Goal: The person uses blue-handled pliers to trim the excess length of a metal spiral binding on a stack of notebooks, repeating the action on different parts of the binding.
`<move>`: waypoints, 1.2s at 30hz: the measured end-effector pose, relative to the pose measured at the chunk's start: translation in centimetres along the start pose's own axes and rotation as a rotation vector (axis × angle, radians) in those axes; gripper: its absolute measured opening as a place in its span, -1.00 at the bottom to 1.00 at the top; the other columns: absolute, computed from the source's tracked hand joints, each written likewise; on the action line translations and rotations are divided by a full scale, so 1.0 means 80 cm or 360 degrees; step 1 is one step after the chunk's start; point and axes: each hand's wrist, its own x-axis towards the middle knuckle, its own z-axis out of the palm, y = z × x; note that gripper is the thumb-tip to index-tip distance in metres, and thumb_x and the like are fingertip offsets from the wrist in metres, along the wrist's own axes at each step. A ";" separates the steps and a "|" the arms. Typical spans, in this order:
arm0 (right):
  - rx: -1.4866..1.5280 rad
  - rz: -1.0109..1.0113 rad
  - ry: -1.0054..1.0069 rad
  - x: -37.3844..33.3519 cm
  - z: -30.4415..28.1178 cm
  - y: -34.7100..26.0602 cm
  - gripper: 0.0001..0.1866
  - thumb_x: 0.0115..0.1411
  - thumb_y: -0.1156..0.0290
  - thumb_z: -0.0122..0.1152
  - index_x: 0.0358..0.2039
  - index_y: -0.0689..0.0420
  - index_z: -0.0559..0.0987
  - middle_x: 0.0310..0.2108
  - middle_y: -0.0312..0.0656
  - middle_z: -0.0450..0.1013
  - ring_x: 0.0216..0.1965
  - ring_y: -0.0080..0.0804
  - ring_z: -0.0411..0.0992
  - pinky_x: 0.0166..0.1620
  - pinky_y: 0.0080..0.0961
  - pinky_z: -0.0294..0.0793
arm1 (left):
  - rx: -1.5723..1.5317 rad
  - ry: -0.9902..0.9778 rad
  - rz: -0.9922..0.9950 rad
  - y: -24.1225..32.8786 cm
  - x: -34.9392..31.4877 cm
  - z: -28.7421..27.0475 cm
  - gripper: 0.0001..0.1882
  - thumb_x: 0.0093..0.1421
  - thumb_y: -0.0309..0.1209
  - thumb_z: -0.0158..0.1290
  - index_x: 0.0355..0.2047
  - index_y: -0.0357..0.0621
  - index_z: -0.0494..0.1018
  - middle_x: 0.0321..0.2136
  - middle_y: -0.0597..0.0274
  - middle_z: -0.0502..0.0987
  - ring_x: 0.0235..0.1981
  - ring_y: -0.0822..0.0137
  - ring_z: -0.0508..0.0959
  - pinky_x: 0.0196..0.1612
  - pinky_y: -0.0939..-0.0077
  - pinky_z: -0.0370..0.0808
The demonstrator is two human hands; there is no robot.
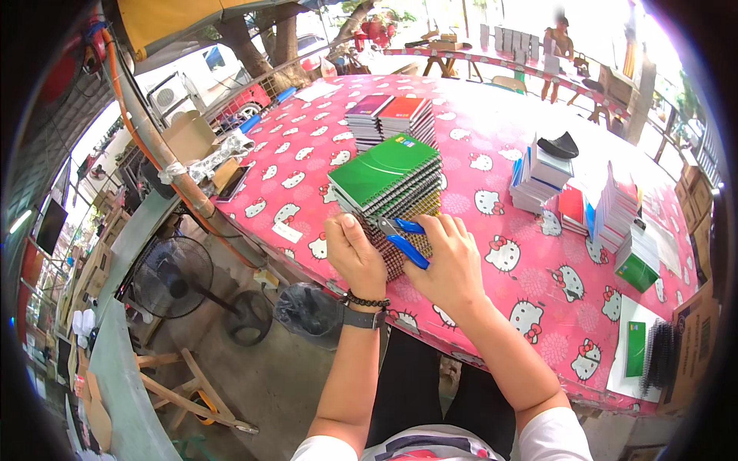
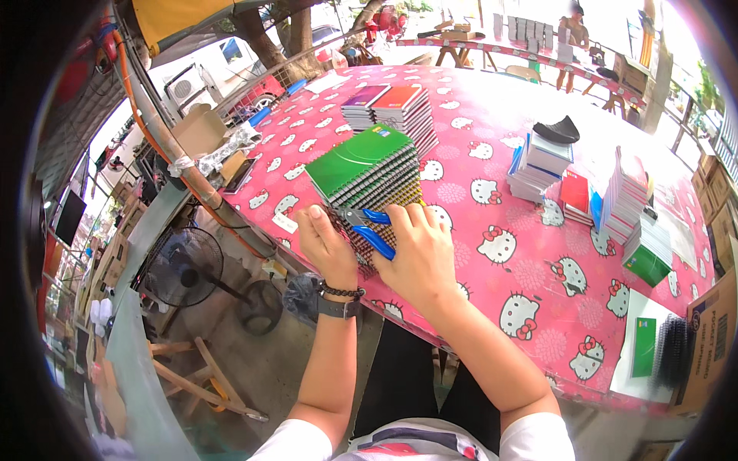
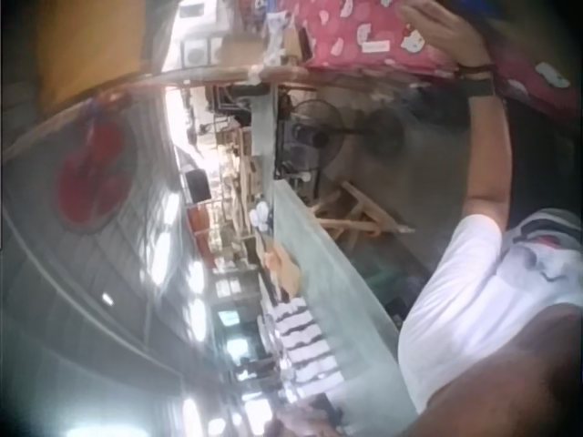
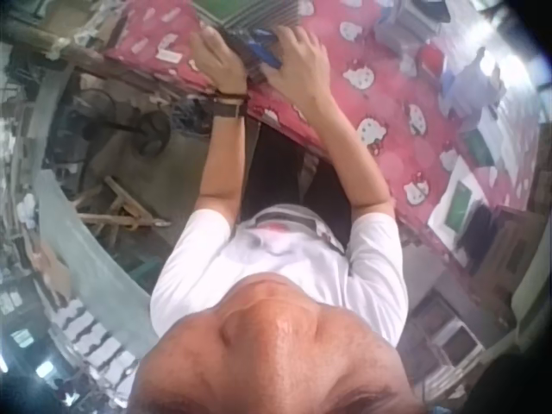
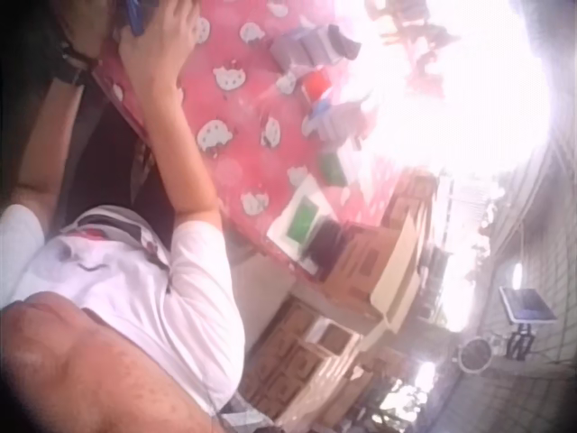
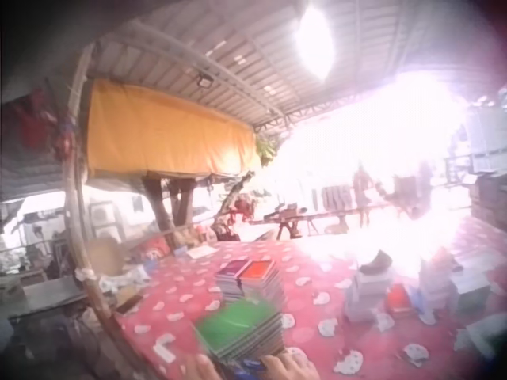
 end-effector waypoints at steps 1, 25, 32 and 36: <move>0.0003 0.0026 -0.0008 -0.002 -0.001 0.001 -0.46 -0.21 0.36 0.33 -0.15 0.16 0.41 -0.24 -0.07 0.35 -0.09 -0.08 0.31 -0.07 -0.19 0.31 | 0.0001 -0.0007 -0.0005 -0.001 -0.003 -0.001 -0.65 0.36 -0.26 -0.25 -0.50 -0.26 0.22 -0.64 0.18 0.23 -0.60 0.34 0.23 -0.51 0.41 0.20; 0.0113 0.0087 -0.0200 -0.008 0.012 0.008 -0.53 -0.20 0.34 0.33 -0.22 0.16 0.44 -0.35 -0.11 0.40 -0.21 -0.13 0.39 -0.15 -0.25 0.36 | 0.0179 0.0025 0.0095 -0.019 0.002 0.005 -0.55 0.39 -0.22 -0.28 -0.57 -0.30 0.23 -0.73 0.13 0.21 -0.69 0.26 0.14 -0.59 0.32 0.11; 0.0031 -0.0031 -0.0014 -0.011 0.014 0.020 -0.56 -0.20 0.34 0.34 -0.25 0.15 0.45 -0.38 -0.12 0.41 -0.24 -0.13 0.41 -0.17 -0.26 0.38 | 0.0148 -0.0001 0.0039 -0.016 0.002 0.003 -0.54 0.39 -0.21 -0.29 -0.56 -0.31 0.24 -0.72 0.13 0.22 -0.67 0.28 0.14 -0.57 0.34 0.12; -0.0110 -0.0140 0.0100 -0.013 0.015 0.016 -0.55 -0.19 0.34 0.33 -0.23 0.14 0.45 -0.38 -0.14 0.41 -0.25 -0.14 0.41 -0.18 -0.25 0.39 | 0.0150 0.0034 0.0081 -0.015 0.004 0.005 -0.58 0.37 -0.26 -0.25 -0.59 -0.29 0.21 -0.75 0.07 0.24 -0.72 0.13 0.24 -0.61 0.28 0.15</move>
